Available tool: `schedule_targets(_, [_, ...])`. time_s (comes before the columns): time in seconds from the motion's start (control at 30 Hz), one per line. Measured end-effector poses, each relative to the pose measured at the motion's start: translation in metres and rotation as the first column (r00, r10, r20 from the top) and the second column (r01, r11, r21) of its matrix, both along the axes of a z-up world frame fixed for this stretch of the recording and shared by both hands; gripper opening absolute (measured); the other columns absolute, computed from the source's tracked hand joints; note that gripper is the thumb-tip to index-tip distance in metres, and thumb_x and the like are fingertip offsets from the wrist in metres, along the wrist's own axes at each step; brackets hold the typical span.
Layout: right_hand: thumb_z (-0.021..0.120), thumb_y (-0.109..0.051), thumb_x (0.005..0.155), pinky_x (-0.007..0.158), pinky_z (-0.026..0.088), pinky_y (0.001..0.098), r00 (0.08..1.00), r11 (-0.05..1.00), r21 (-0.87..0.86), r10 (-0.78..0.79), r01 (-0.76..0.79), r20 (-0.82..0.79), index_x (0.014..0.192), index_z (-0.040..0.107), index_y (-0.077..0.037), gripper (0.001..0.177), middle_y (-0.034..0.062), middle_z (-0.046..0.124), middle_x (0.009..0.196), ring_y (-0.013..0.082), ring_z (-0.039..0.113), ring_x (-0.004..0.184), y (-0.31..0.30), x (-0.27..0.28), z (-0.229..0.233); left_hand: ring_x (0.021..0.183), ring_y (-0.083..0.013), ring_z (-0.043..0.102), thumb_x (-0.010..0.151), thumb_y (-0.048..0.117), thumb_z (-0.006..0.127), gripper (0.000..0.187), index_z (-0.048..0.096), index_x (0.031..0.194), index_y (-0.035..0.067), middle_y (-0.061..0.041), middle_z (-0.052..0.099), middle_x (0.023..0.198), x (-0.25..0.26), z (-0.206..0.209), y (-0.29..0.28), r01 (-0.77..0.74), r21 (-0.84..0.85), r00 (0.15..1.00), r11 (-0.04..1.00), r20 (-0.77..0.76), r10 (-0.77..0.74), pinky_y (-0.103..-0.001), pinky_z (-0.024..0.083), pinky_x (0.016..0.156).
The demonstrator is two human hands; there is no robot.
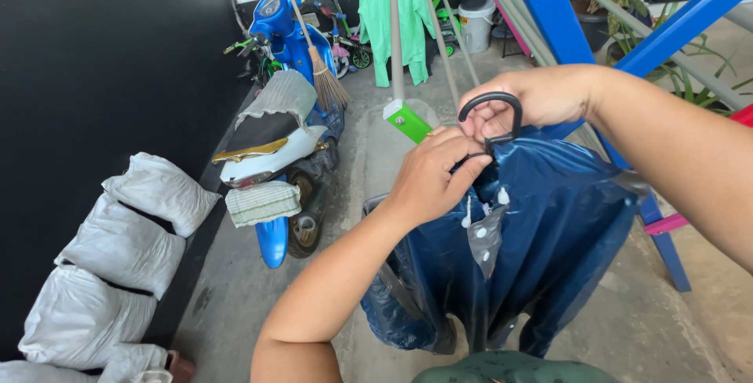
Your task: Hanging raincoats and jackets on a drying rack using hangers.
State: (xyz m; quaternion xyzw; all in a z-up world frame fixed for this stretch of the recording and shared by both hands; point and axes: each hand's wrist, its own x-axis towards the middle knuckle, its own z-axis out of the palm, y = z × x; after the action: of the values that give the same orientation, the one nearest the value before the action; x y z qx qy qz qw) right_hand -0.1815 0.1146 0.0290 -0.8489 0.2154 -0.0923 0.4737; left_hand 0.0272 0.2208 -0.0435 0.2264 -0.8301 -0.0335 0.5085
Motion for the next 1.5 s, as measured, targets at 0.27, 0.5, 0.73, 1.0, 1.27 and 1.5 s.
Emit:
schedule_targets(0.27, [0.078, -0.022, 0.089, 0.074, 0.054, 0.0316, 0.935, 0.687, -0.68, -0.355, 0.255, -0.009, 0.103, 0.072, -0.012, 0.018, 0.0014, 0.071, 0.091, 0.0114, 0.063, 0.084, 0.0, -0.034, -0.021, 0.092, -0.0296, 0.067, 0.096, 0.018, 0.07, 0.013, 0.07, 0.092, 0.006, -0.008, 0.069, 0.091, 0.009, -0.003, -0.001, -0.106, 0.082, 0.994, 0.991, -0.009, 0.107, -0.039, 0.053, 0.083])
schedule_targets(0.5, [0.07, -0.02, 0.089, 0.095, 0.052, 0.0329, 0.976, 0.978, -0.15, -0.12, 0.149, 0.183, 0.13, 0.062, -0.011, 0.043, 0.0044, 0.072, 0.123, 0.0124, 0.062, 0.113, 0.055, -0.042, -0.051, 0.092, -0.0299, 0.067, 0.098, 0.021, 0.069, 0.016, 0.07, 0.093, 0.006, -0.009, 0.067, 0.089, 0.001, 0.004, -0.004, -0.125, 0.098, 0.992, 0.987, -0.012, 0.126, -0.04, 0.053, 0.083])
schedule_targets(0.73, [0.076, -0.022, 0.081, 0.09, 0.051, 0.0367, 0.837, 0.561, -0.63, -0.445, 0.537, 0.318, 0.126, 0.061, -0.005, 0.05, 0.0116, 0.067, 0.12, 0.0238, 0.066, 0.11, 0.061, -0.059, -0.062, 0.093, -0.0309, 0.067, 0.096, 0.023, 0.069, 0.017, 0.071, 0.093, 0.006, -0.009, 0.069, 0.09, -0.006, 0.008, -0.009, -0.199, 0.073, 0.98, 0.977, 0.004, 0.199, -0.04, 0.052, 0.082])
schedule_targets(1.0, [0.075, -0.024, 0.09, 0.06, 0.049, 0.0395, 0.849, 0.377, -0.78, -0.393, 0.499, 0.353, 0.086, 0.068, -0.007, 0.019, 0.0142, 0.06, 0.07, 0.0302, 0.062, 0.063, 0.036, -0.088, -0.104, 0.131, -0.029, 0.063, 0.108, 0.021, 0.059, 0.021, 0.073, 0.119, 0.009, -0.008, 0.074, 0.128, 0.022, 0.02, -0.075, 0.324, 0.235, 0.883, 0.917, 0.274, -0.382, -0.042, 0.045, 0.116])
schedule_targets(1.27, [0.073, -0.017, 0.087, 0.061, 0.049, 0.035, 0.855, 0.435, -0.736, -0.257, 0.518, 0.45, 0.096, 0.073, -0.005, 0.015, 0.0092, 0.065, 0.076, 0.025, 0.065, 0.064, 0.045, -0.096, -0.079, 0.133, -0.0241, 0.058, 0.099, 0.013, 0.065, 0.021, 0.068, 0.118, 0.005, -0.012, 0.068, 0.134, 0.028, 0.002, -0.106, 0.428, 0.698, 0.704, 0.575, 0.142, -0.696, -0.038, 0.045, 0.112])
schedule_targets(1.5, [0.074, -0.021, 0.084, 0.069, 0.057, 0.0331, 0.886, 0.473, -0.749, -0.267, 0.464, 0.379, 0.099, 0.076, -0.006, 0.021, 0.0094, 0.077, 0.095, 0.0258, 0.075, 0.078, 0.039, -0.1, -0.095, 0.091, -0.0139, 0.072, 0.09, 0.042, 0.076, 0.026, 0.079, 0.101, 0.02, 0.001, 0.077, 0.096, 0.017, 0.07, -0.053, -0.366, 0.571, 0.669, 0.735, 0.711, -0.219, -0.03, 0.054, 0.084])
